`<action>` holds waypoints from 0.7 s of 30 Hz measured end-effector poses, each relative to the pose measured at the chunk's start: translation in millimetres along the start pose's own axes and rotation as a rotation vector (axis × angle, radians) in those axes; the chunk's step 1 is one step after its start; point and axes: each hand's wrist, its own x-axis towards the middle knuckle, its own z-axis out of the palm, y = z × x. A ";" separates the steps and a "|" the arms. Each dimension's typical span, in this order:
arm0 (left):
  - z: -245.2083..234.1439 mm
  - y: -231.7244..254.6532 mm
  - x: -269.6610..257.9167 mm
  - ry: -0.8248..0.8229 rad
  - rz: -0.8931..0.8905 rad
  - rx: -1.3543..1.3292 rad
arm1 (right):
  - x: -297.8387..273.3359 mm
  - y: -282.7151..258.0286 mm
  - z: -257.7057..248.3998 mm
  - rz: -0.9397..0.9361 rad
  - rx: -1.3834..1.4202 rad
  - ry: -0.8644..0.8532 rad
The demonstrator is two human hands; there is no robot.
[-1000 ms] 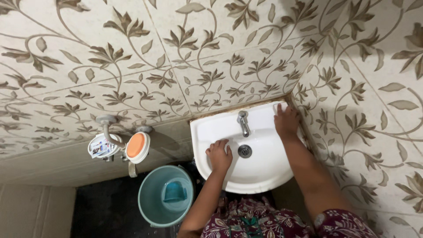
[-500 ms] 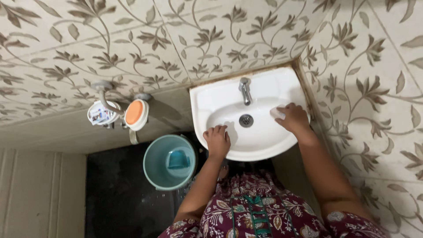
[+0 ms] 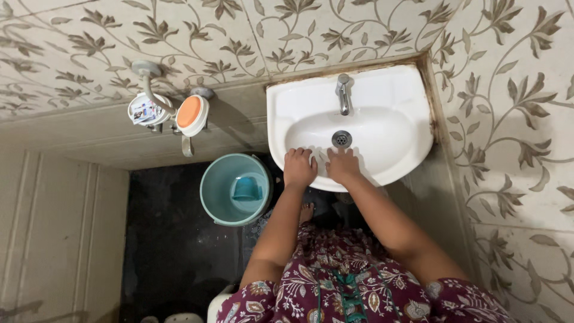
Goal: The person scrubs the interior and rim of a white bathroom sink using a sponge and water from the tap. They repeatedly wipe the basin and faucet area, rinse the sponge, and continue scrubbing until the end of the clip.
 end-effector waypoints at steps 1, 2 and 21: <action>0.0 0.4 0.5 -0.004 0.003 0.016 | -2.0 -0.9 0.2 0.008 0.014 0.007; -0.7 0.9 0.6 -0.007 0.006 0.031 | -1.7 3.7 -4.0 0.019 0.004 -0.039; -15.9 14.4 2.6 -0.115 -0.079 0.085 | 15.5 13.1 1.3 -0.004 0.092 -0.073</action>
